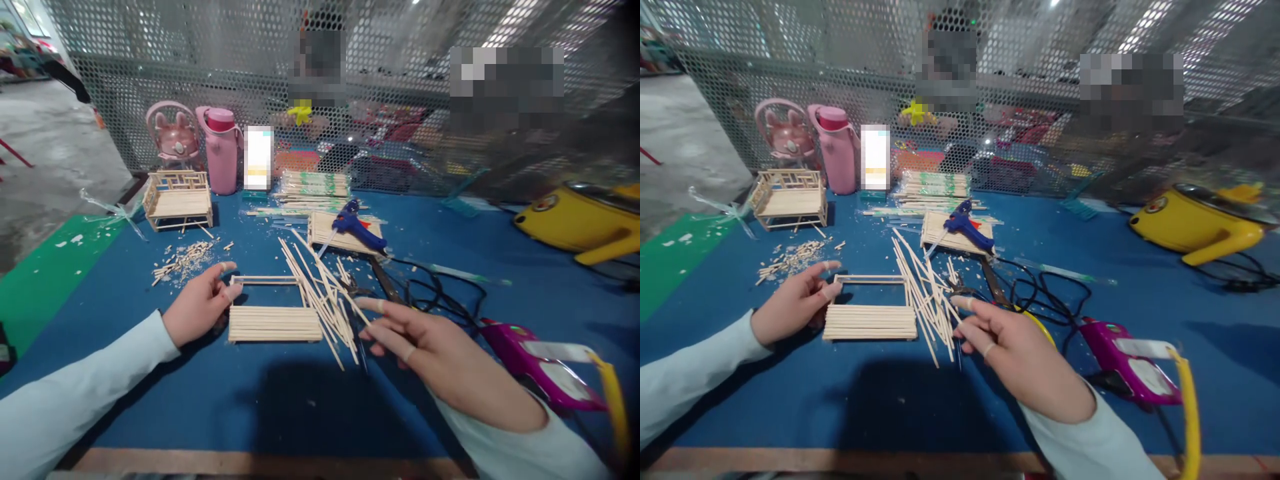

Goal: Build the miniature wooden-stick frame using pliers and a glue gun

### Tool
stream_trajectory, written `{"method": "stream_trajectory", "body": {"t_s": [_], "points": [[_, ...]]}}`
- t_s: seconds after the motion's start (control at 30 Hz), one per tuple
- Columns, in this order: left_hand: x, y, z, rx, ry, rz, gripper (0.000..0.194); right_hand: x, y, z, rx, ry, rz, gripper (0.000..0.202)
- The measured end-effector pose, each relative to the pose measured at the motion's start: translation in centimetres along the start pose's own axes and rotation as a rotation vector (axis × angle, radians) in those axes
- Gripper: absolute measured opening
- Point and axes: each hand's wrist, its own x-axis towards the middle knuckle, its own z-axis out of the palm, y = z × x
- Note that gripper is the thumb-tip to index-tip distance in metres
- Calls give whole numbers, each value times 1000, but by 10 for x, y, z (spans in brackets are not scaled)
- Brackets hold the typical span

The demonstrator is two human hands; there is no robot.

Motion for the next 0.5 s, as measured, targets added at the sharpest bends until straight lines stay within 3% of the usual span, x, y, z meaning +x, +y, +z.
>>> {"method": "stream_trajectory", "body": {"t_s": [0.07, 0.13, 0.2, 0.3, 0.37, 0.5], "points": [[-1, 4, -4, 133, 168, 106, 52, 4, -9, -3, 92, -70, -34, 39], [-4, 9, -6, 115, 233, 205, 54, 8, -19, 0, 99, -160, -109, 32], [-8, 14, -6, -66, 170, 219, 54, 10, -28, 5, 67, -243, -179, 27], [-11, 18, -3, -304, 104, 131, 42, 12, -33, 14, 131, -309, -181, 23], [-9, 18, -3, -323, 130, 89, 33, 13, -30, 16, 288, -273, -138, 25], [-5, 14, -5, -179, 122, 103, 27, 13, -24, 15, 707, -39, -177, 32]]}}
